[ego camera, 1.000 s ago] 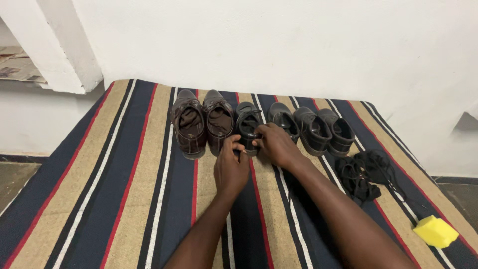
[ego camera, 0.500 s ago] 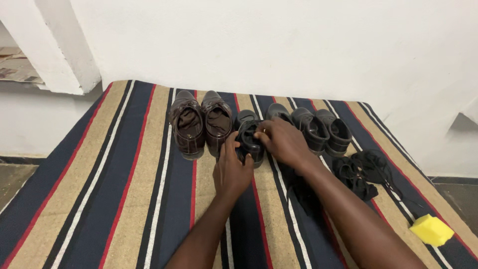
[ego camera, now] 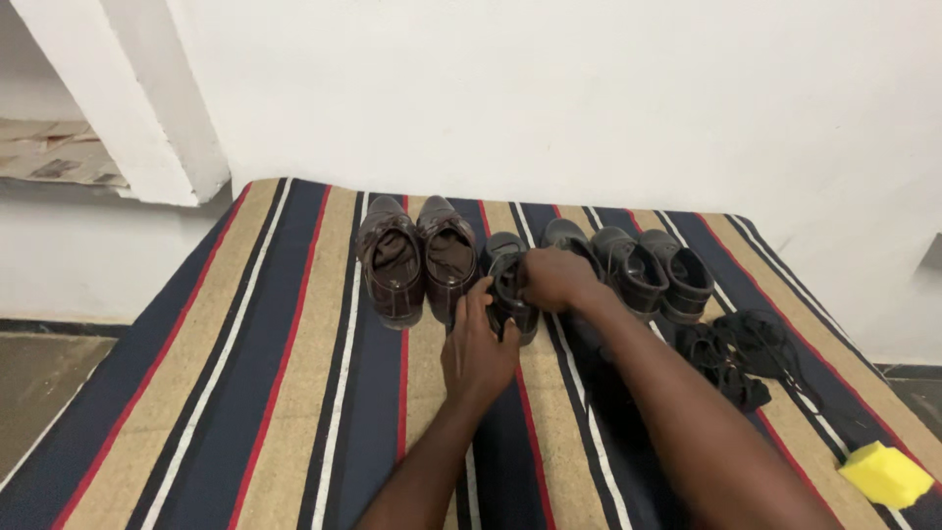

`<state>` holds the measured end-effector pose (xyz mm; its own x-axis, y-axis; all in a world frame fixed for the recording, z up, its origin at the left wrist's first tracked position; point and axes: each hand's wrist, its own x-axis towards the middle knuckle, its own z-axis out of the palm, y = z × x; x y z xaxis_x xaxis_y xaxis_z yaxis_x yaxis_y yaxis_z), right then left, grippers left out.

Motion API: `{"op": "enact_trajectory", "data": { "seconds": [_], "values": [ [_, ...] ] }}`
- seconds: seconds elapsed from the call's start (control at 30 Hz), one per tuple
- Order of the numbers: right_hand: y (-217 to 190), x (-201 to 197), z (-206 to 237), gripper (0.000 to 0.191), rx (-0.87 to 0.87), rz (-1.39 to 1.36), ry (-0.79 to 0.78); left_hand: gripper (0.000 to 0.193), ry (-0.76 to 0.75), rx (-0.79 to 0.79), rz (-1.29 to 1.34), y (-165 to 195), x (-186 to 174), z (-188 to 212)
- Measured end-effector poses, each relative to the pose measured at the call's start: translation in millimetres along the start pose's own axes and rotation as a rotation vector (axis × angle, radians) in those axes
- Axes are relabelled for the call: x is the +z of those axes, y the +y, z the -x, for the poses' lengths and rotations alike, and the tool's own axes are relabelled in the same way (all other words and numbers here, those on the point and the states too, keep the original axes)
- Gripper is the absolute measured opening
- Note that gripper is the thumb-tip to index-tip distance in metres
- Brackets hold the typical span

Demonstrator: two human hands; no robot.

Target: The person sits at a bed with several pairs of lace-up shoes laid out and removes the shoelaces from them one shoe at a time, pulling each lace fully out of the eyelets and setting the removed laces on the bed beside the shoes.

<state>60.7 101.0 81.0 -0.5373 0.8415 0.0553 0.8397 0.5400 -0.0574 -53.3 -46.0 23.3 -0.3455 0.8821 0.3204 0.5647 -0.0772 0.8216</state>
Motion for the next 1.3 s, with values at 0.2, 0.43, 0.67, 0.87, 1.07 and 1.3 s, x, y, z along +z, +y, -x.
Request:
{"op": "enact_trajectory", "data": {
  "seconds": [0.2, 0.43, 0.67, 0.87, 1.07, 1.3],
  "values": [
    [23.2, -6.7, 22.6, 0.019, 0.084, -0.466, 0.235, 0.069, -0.022, -0.067, 0.015, 5.5, 0.7, 0.7],
    [36.7, -25.4, 46.3, 0.031, 0.069, -0.763, 0.21, 0.069, -0.01, -0.059, -0.015, 3.7, 2.0, -0.4],
    [3.7, 0.0, 30.5, 0.054, -0.309, -0.413, 0.3, 0.07, -0.045, -0.133, -0.008, 5.8, -0.7, -0.1],
    [-10.9, -18.4, 40.9, 0.037, -0.056, -0.432, 0.34, 0.072, -0.017, -0.078, -0.009, 6.2, -1.2, -0.5],
    [12.6, -63.2, 101.3, 0.026, -0.127, -0.667, 0.59, 0.072, -0.012, -0.073, -0.018, 0.6, 2.4, -1.6],
    [-1.7, -28.2, 156.0, 0.037, 0.041, -0.525, 0.151, 0.065, 0.039, -0.037, 0.001, -0.4, 3.7, -0.2]
  ]
}}
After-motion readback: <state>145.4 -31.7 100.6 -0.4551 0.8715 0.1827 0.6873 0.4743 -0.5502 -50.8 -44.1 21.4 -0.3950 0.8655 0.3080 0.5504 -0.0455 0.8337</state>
